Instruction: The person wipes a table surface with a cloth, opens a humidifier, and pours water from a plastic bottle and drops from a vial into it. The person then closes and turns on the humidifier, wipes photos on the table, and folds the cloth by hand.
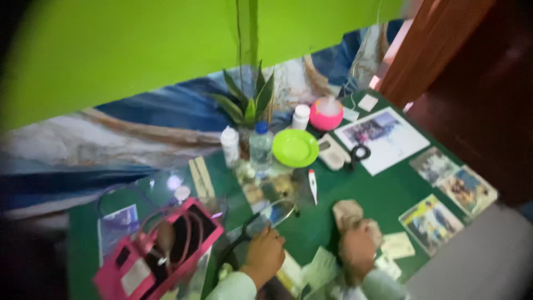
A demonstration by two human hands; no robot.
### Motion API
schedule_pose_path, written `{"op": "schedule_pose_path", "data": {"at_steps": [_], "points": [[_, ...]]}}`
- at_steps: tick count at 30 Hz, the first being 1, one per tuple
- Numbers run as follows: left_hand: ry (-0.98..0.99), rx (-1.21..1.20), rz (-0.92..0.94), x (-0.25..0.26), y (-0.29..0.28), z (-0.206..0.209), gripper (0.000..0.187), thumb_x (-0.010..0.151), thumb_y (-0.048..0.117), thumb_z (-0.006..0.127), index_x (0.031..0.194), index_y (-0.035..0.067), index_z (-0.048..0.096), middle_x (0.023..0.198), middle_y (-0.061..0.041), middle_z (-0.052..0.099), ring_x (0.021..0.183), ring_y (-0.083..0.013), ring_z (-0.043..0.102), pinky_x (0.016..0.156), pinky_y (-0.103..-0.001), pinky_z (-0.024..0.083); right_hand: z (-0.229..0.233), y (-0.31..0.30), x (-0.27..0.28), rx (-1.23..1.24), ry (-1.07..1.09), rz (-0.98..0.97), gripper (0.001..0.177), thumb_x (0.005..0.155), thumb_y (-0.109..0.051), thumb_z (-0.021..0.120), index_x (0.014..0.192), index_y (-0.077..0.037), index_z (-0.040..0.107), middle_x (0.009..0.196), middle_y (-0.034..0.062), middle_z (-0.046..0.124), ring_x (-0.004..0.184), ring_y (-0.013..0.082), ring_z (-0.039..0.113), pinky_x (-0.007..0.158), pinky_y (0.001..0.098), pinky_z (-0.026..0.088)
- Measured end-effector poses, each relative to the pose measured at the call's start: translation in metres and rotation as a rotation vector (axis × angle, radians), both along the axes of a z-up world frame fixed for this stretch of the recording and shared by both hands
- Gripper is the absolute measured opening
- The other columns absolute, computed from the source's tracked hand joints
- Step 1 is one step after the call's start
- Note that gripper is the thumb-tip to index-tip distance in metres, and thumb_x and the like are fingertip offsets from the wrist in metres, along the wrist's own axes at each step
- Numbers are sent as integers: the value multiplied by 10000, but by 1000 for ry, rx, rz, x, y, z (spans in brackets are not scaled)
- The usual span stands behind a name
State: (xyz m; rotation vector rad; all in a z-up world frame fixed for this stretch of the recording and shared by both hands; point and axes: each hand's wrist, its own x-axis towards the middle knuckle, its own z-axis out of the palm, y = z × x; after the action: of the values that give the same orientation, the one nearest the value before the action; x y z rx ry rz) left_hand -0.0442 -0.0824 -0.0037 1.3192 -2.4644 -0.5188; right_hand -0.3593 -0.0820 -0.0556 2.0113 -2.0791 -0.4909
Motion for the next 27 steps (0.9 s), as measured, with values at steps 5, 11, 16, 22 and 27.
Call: {"op": "schedule_pose_path", "data": {"at_steps": [5,11,16,22,27], "points": [[53,-36,93,-63,-59,8,130,893,201,651,933,92,710,1006,-125,668,1035,-351,616,898,-510,499,13,15,9,-3,-338,163,739,793,-114,640,1451,-438,547,1293,92,518,1249,341,485,849,513,513],[-88,-155,192,-121,-104,21,434,724,375,815,1001,55,716,1057,-150,671,1083,-359,586,926,-543,399,57,-5,-32,-17,-377,53,896,690,-78,661,1506,-392,465,1345,87,512,1215,335,503,918,457,517],[-224,-97,421,-138,-131,-10,478,809,362,768,1150,48,652,1066,-118,679,1061,-307,601,952,-482,391,60,-18,-43,-63,-354,31,801,769,-58,638,1481,-395,490,1269,120,534,1160,335,547,943,435,525],[-219,-137,339,-123,-136,-35,148,903,193,640,1005,90,673,992,-73,702,1013,-280,604,894,-476,407,47,-19,-48,-122,-434,2,742,785,-61,616,1437,-405,538,1242,104,556,1148,351,560,948,460,521],[-39,-131,346,-101,-115,-31,107,918,205,623,969,116,653,973,-60,677,1003,-275,599,845,-474,410,41,-42,-39,-258,-484,-31,613,835,-106,607,1400,-336,551,1273,189,554,1117,398,588,952,487,524]]}}
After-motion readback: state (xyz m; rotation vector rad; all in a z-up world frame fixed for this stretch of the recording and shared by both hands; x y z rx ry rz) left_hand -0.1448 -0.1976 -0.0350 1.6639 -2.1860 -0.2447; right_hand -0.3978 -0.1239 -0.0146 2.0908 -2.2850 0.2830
